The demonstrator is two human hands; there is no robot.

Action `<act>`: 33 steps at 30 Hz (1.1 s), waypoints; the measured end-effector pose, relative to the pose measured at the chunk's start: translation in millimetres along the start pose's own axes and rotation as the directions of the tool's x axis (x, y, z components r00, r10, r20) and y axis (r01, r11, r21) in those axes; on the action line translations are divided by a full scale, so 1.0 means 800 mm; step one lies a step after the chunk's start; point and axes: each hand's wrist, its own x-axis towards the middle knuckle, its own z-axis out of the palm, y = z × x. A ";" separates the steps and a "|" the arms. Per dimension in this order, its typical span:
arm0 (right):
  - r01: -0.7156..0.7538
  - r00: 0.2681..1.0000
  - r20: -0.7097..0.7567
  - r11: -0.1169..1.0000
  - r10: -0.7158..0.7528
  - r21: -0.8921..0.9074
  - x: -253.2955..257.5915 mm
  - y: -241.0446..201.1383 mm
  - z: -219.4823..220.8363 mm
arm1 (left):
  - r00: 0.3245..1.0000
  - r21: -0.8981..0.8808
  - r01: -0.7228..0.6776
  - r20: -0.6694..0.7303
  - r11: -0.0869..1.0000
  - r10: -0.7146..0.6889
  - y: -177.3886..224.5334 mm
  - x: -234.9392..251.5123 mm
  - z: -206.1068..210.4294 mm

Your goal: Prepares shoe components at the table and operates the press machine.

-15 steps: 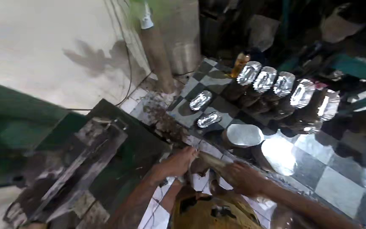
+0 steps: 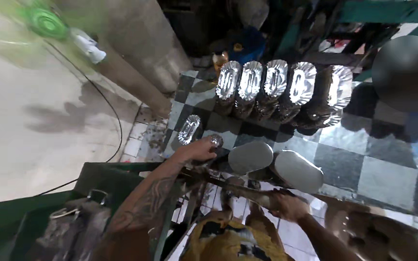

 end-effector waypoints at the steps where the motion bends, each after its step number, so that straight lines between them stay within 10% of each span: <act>1: 0.006 1.000 -0.014 1.000 -0.007 -0.011 0.000 -0.002 0.000 | 1.000 0.035 0.001 0.012 0.999 -0.001 -0.006 0.001 0.005; 8: 0.109 0.969 -0.248 0.888 0.007 0.447 -0.082 -0.088 -0.054 | 0.999 -0.054 -0.017 -0.048 0.998 0.014 -0.019 0.002 0.028; 11: 0.337 0.648 -0.762 0.894 0.008 0.296 -0.141 -0.132 -0.114 | 0.993 -0.160 -0.001 -0.114 0.987 -0.017 0.001 -0.006 0.029; 13: 0.237 0.478 -0.873 0.971 -0.091 0.029 -0.130 -0.113 -0.156 | 0.984 -0.160 0.038 -0.167 0.986 -0.065 0.006 0.004 0.034; 17: 0.125 0.788 -0.596 0.988 -0.156 -0.094 -0.075 -0.062 -0.188 | 0.973 -0.093 0.126 -0.183 0.988 -0.142 0.009 0.008 0.032; 21: 0.378 0.765 -0.587 0.923 -0.265 0.075 -0.075 -0.034 -0.188 | 0.902 -0.296 0.060 -0.393 0.953 -0.179 0.115 -0.027 -0.011; 25: 0.479 0.798 -0.512 0.850 -0.317 0.220 -0.087 -0.022 -0.206 | 0.994 -0.109 0.060 -0.088 0.992 -0.070 0.225 0.004 -0.003; 33: 0.553 0.719 -0.585 0.819 -0.375 0.155 -0.073 -0.008 -0.193 | 0.903 -0.478 -0.151 0.289 0.865 0.317 0.173 0.049 -0.039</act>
